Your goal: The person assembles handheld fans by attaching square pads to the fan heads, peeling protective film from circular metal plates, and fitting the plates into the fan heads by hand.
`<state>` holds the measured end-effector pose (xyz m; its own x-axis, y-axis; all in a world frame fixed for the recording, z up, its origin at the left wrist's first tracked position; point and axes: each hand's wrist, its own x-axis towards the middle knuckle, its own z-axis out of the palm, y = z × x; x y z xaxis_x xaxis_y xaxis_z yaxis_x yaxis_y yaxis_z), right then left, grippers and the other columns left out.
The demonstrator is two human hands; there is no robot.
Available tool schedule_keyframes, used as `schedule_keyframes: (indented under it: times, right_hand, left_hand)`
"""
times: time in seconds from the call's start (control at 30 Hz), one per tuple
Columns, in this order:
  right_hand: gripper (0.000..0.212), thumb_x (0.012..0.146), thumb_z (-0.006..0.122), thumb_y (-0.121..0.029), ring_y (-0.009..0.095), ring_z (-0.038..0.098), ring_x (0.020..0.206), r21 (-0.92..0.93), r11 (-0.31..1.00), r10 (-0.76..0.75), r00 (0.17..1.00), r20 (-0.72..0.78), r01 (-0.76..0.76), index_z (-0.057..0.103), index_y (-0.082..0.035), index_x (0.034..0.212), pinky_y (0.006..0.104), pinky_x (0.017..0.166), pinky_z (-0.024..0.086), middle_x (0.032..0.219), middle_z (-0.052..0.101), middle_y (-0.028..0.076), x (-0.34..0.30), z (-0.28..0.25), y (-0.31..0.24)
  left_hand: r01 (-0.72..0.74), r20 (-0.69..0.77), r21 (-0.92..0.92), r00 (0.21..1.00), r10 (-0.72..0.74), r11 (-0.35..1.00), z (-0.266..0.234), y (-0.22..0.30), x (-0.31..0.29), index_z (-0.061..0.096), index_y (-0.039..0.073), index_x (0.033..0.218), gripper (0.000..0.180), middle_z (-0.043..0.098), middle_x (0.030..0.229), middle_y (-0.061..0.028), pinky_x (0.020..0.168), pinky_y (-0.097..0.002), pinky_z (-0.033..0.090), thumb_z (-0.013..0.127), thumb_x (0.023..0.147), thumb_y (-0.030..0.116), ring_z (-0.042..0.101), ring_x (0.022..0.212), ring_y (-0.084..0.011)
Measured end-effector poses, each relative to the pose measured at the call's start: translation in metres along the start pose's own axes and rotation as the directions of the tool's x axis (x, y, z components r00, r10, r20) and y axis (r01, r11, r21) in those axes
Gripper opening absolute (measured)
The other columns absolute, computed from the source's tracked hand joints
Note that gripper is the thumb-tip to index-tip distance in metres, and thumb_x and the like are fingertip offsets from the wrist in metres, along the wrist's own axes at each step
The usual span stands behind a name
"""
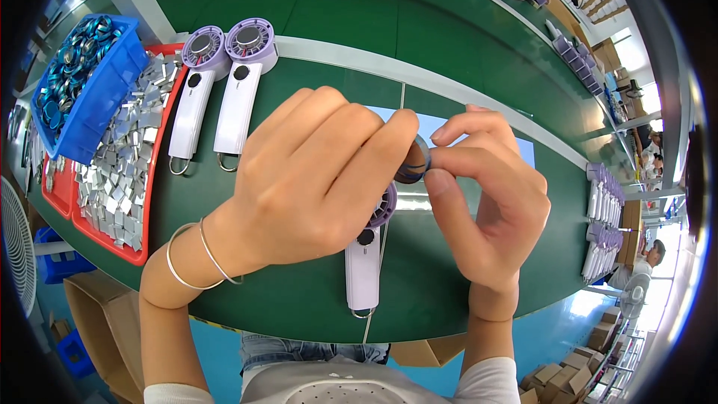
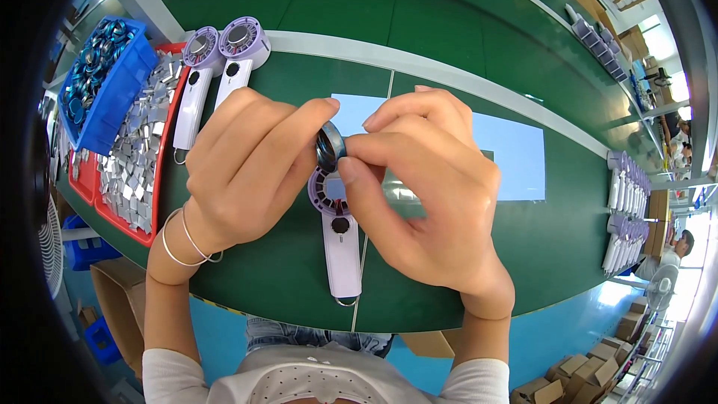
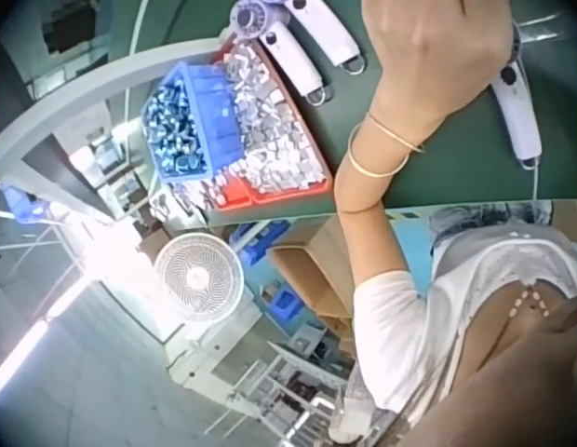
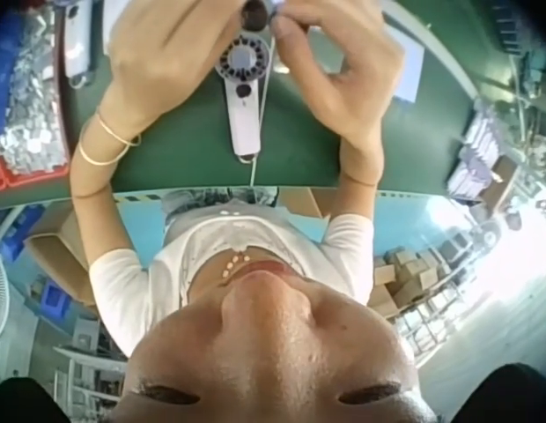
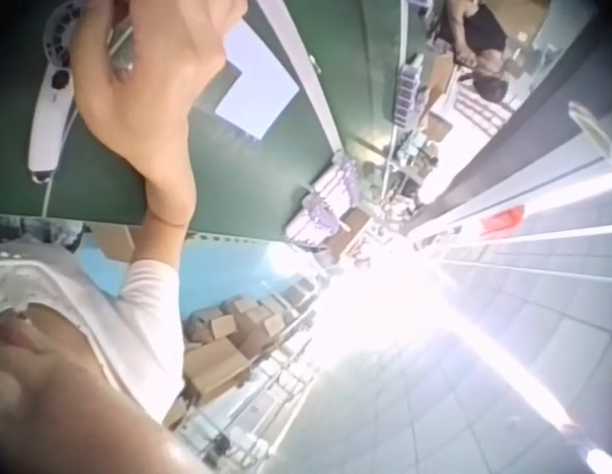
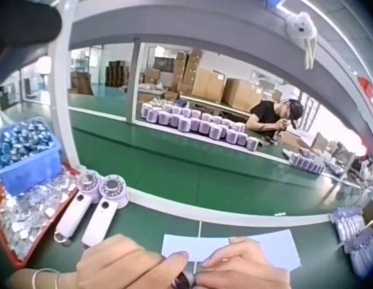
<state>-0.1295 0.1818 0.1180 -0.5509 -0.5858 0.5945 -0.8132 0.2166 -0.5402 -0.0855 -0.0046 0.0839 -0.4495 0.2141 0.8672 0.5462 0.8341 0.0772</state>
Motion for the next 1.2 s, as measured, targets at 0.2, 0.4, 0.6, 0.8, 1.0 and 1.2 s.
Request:
schedule_keyframes:
  times: [0.2,0.4,0.6,0.8,1.0,1.2]
  right_hand:
    - [0.008,0.073,0.066,0.006,0.028,0.062,0.087,-0.016,1.000,-0.006,1.000,0.002,0.006,0.068,0.005,0.081,0.0505,0.098,0.042,0.076,0.064,0.009,-0.001,-0.001,-0.002]
    - [0.014,0.071,0.070,0.009,0.026,0.063,0.080,-0.071,0.994,-0.085,0.995,-0.046,0.082,0.068,-0.001,0.080,0.0447,0.088,0.047,0.072,0.061,0.006,0.000,0.005,0.004]
    - [0.012,0.077,0.065,0.006,0.028,0.062,0.090,-0.071,0.995,-0.073,0.997,-0.032,0.070,0.068,0.003,0.088,0.0495,0.098,0.043,0.077,0.064,0.008,-0.003,0.003,0.006]
    - [0.024,0.067,0.073,0.004,0.027,0.062,0.092,-0.334,0.938,-0.121,0.990,-0.071,0.090,0.070,-0.003,0.090,0.0511,0.101,0.041,0.072,0.060,0.004,-0.002,0.003,-0.006]
    - [0.029,0.063,0.079,0.000,0.025,0.062,0.094,-0.561,0.797,-0.319,0.945,-0.076,0.224,0.072,-0.010,0.090,0.0523,0.103,0.037,0.079,0.057,0.000,-0.006,0.016,-0.002]
    - [0.023,0.066,0.080,-0.001,0.026,0.061,0.100,-0.568,0.794,-0.235,0.971,0.042,0.217,0.071,-0.012,0.085,0.0529,0.103,0.035,0.086,0.055,0.000,-0.004,0.012,-0.003]
  left_hand:
    - [-0.014,-0.011,-0.004,1.000,0.014,1.000,0.000,0.001,0.001,0.070,-0.004,0.100,0.043,0.054,0.075,-0.0086,0.051,-0.0332,0.042,0.067,0.059,-0.017,0.051,0.061,-0.0233]
    - [0.001,0.007,-0.022,1.000,-0.001,1.000,0.002,0.001,-0.001,0.070,-0.005,0.102,0.043,0.055,0.077,-0.0095,0.052,-0.0331,0.043,0.068,0.060,-0.016,0.052,0.061,-0.0239]
    - [-0.009,-0.027,-0.034,1.000,0.008,0.999,0.004,-0.003,-0.002,0.070,-0.005,0.102,0.042,0.055,0.077,-0.0092,0.052,-0.0327,0.043,0.068,0.062,-0.017,0.053,0.061,-0.0232]
    - [-0.030,-0.021,0.030,0.999,0.030,0.999,0.002,-0.006,-0.004,0.069,-0.005,0.102,0.043,0.055,0.077,-0.0086,0.052,-0.0324,0.043,0.069,0.061,-0.016,0.053,0.062,-0.0225]
    - [-0.006,-0.023,0.003,1.000,0.006,1.000,0.005,-0.001,-0.005,0.069,-0.004,0.102,0.042,0.055,0.075,-0.0073,0.052,-0.0327,0.043,0.074,0.061,-0.011,0.053,0.062,-0.0224]
    - [0.158,0.144,-0.087,0.979,-0.145,0.984,-0.008,0.001,0.006,0.068,0.000,0.093,0.026,0.059,0.072,-0.0077,0.053,-0.0321,0.044,0.073,0.068,-0.006,0.055,0.061,-0.0227]
